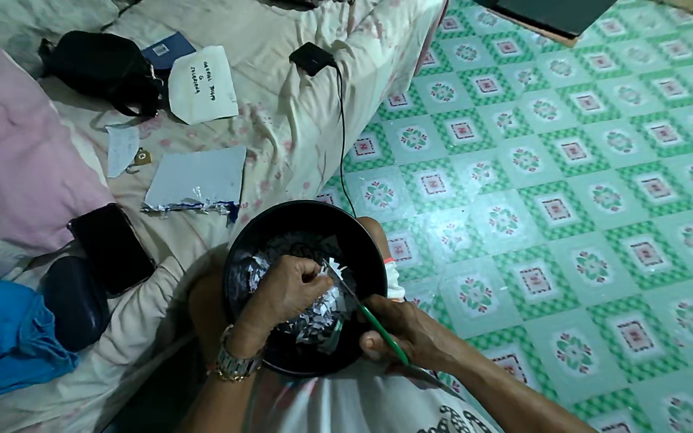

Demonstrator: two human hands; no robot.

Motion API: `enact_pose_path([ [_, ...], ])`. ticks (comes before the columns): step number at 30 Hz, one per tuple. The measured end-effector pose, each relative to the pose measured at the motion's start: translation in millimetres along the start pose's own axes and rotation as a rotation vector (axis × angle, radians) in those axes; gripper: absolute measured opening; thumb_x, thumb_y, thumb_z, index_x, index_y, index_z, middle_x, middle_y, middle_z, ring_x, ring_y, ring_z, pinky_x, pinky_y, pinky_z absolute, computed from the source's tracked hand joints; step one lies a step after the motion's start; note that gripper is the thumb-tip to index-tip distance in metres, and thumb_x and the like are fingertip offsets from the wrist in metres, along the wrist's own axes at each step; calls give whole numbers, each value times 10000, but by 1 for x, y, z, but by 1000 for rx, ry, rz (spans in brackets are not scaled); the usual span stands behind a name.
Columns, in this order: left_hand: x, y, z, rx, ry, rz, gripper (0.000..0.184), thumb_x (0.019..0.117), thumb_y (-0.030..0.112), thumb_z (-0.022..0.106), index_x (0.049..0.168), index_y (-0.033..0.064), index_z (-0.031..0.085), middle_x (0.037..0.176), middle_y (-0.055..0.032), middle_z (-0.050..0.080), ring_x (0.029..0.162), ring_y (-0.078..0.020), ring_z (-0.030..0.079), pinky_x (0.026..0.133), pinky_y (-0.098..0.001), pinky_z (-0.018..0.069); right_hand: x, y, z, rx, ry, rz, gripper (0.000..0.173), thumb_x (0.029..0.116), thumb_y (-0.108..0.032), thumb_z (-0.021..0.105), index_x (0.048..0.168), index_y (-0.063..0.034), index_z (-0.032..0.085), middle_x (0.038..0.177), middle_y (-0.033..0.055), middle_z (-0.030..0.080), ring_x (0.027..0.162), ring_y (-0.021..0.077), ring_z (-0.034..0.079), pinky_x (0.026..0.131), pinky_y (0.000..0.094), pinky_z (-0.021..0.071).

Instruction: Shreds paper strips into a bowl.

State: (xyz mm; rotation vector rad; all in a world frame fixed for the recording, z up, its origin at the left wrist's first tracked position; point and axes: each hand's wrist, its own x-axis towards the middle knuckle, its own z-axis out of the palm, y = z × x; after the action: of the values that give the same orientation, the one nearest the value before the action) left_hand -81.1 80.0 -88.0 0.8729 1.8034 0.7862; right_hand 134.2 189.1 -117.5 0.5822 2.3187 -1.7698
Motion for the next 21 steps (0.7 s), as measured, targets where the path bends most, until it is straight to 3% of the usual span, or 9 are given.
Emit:
enact_pose_path([
  [5,0,-3,2,-39,6,-30,191,974,98,666,810,5,634,654,59,523,573,18,509,596,-161,461,3,1,1,77,-31,31,505,939,-456,667,1088,23,614,702,-17,574,569,5,537,563,181,471],
  [11,-2,-8,6,-91,-5,-50,208,975,94,663,785,25,616,628,73,515,545,24,510,576,-149,466,6,0,1,75,-48,52,518,932,-483,664,1076,13,615,699,-27,560,576,-1,529,567,179,461],
  [15,-3,-13,8,-145,14,-55,169,967,74,659,810,17,632,644,74,538,559,24,538,590,-151,489,8,-2,1,113,-61,71,399,949,-383,686,1040,-1,618,673,-40,554,540,-7,521,541,171,460],
  [19,-6,-16,8,-213,191,-50,130,968,70,667,865,-8,662,711,41,590,629,9,563,643,-174,504,8,-3,-3,111,-77,77,537,947,-493,632,1105,18,592,712,-21,585,583,21,574,589,206,510],
  [21,-5,-20,7,-242,328,-16,138,959,66,677,840,-2,665,722,33,586,630,8,532,618,-168,460,5,-5,-7,81,-80,104,635,934,-549,614,1175,37,575,776,8,605,641,47,601,637,234,531],
])
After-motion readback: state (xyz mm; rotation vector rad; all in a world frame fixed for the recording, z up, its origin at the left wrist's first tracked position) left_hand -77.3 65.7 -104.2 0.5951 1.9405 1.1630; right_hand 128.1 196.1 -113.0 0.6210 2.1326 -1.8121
